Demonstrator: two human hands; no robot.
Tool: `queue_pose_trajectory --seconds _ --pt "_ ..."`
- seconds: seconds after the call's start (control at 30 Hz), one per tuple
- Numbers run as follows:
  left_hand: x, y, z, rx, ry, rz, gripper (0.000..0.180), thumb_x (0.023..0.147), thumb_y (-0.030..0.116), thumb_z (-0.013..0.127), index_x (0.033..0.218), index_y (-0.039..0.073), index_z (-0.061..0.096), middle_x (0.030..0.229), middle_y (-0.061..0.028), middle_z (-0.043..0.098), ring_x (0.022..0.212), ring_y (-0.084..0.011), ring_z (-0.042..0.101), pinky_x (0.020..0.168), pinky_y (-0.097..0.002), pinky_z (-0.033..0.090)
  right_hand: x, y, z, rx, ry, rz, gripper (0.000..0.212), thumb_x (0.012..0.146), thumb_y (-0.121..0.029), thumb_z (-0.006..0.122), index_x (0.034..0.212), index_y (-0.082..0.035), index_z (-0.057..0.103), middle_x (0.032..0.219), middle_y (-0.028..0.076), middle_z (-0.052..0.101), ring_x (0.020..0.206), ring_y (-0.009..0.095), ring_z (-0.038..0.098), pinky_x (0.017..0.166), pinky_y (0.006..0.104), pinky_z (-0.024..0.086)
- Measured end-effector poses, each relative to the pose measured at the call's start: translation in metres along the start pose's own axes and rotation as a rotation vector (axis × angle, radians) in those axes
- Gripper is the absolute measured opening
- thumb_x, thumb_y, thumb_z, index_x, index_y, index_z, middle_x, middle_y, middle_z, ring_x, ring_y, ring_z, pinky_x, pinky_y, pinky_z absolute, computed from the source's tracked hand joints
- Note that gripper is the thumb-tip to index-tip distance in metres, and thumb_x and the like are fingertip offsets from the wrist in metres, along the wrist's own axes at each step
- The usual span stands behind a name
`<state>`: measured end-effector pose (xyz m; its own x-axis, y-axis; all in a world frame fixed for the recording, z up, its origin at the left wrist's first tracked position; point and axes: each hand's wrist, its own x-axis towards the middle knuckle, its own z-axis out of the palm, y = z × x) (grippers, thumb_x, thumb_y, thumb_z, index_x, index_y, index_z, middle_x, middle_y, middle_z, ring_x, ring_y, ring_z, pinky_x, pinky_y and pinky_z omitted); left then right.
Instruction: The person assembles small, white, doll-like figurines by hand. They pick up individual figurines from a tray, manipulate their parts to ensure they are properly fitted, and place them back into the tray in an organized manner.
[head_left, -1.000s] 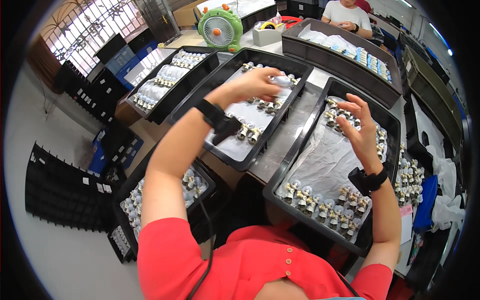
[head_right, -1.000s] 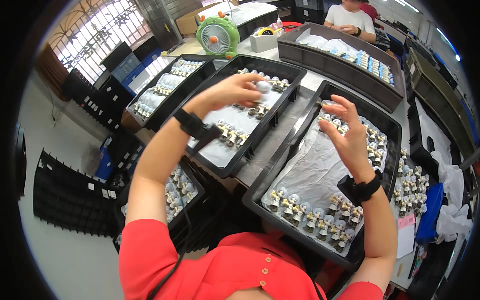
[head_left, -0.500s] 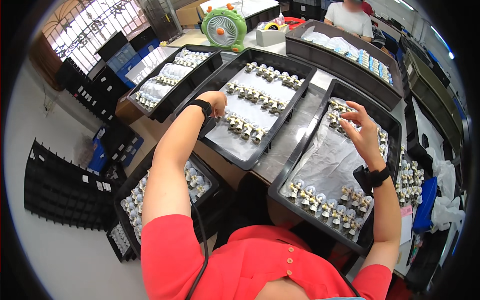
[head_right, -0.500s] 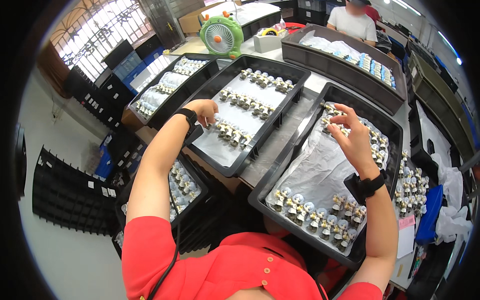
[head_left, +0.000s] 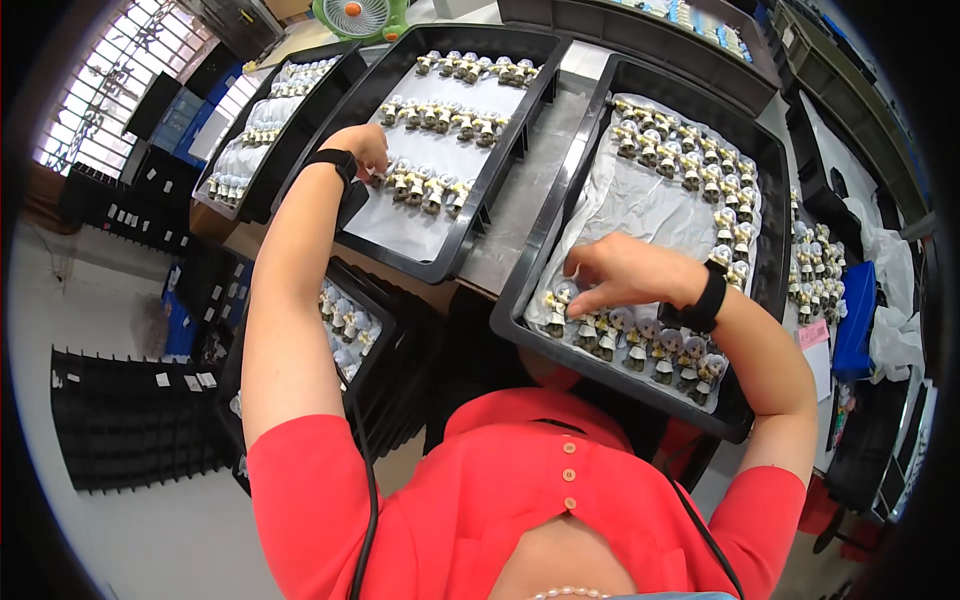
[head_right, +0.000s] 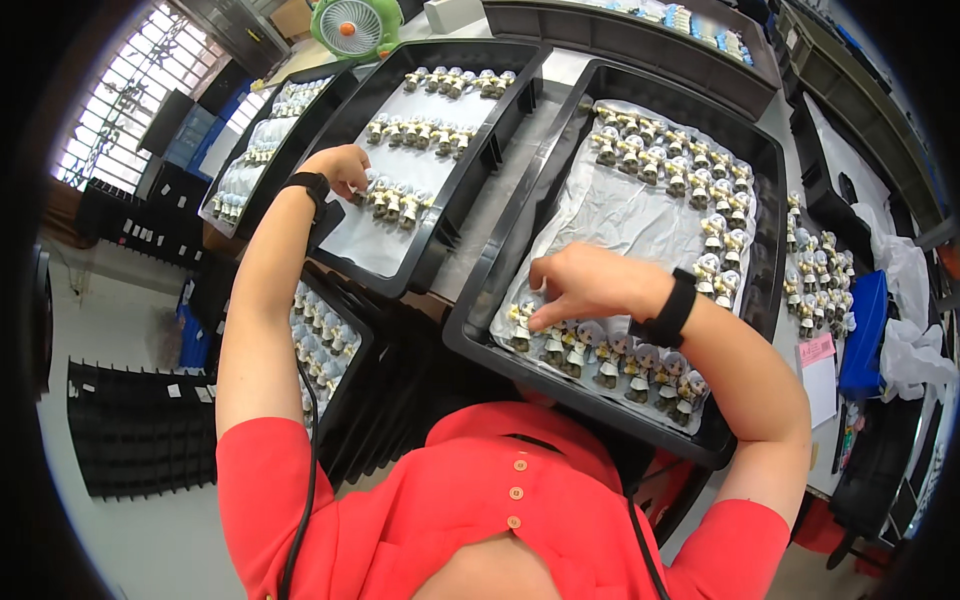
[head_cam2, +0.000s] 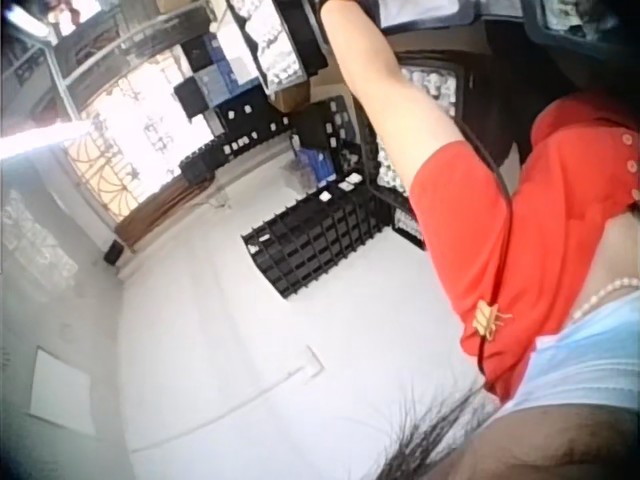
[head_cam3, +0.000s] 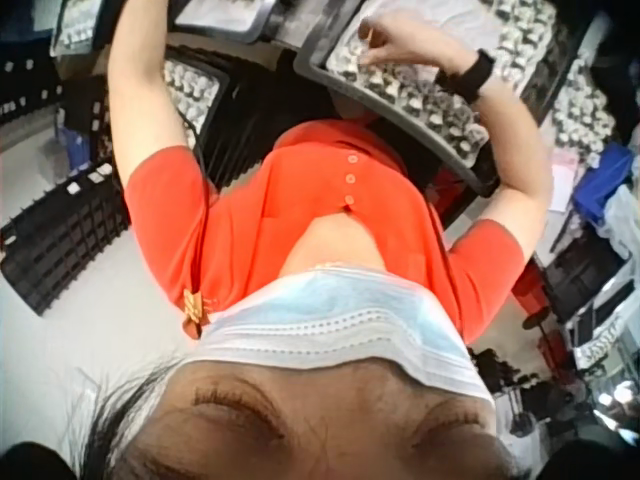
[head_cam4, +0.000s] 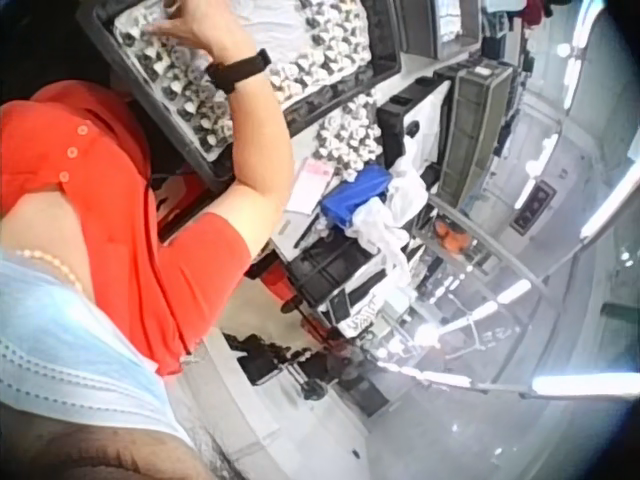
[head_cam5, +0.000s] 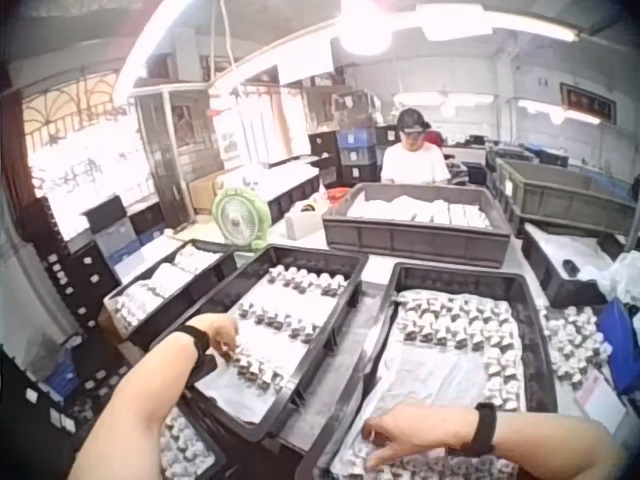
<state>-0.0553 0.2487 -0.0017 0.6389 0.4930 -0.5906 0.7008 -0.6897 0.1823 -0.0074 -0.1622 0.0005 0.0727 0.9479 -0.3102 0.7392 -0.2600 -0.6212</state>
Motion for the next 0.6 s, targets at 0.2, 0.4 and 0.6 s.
queue_pose_trajectory --seconds 0.2,0.4,0.6 --pt "0.003 0.0 0.0 0.125 -0.021 -0.108 0.032 0.066 0.003 0.064 0.095 -0.008 0.056 0.076 -0.0177 0.061 0.06 -0.0261 0.064 0.055 -0.0347 0.055 0.011 -0.002 0.02 -0.083 0.1 -0.118 0.051 0.067 -0.035 0.074 0.096 0.003 0.058 0.08 0.018 0.063 0.078 0.033 0.062 0.067 0.0392 0.049" --pt "-0.003 0.004 -0.001 0.135 -0.009 -0.108 0.022 0.069 0.012 0.067 0.082 -0.006 0.062 0.069 -0.0165 0.063 0.06 -0.0248 0.064 0.053 -0.0341 0.051 0.01 0.007 0.01 0.146 0.071 -0.105 0.042 0.067 -0.024 0.076 0.094 0.001 0.056 0.076 0.012 0.062 0.071 0.023 0.061 0.065 0.0341 0.048" --pt "-0.026 0.011 -0.015 0.108 0.125 0.016 0.048 0.068 0.017 0.071 0.11 -0.004 0.058 0.097 -0.0193 0.063 0.075 -0.0281 0.067 0.062 -0.0358 0.054 -0.003 0.004 -0.024 0.316 0.164 -0.127 0.043 0.069 -0.023 0.077 0.1 -0.003 0.054 0.083 0.009 0.061 0.081 0.02 0.059 0.073 0.0308 0.047"
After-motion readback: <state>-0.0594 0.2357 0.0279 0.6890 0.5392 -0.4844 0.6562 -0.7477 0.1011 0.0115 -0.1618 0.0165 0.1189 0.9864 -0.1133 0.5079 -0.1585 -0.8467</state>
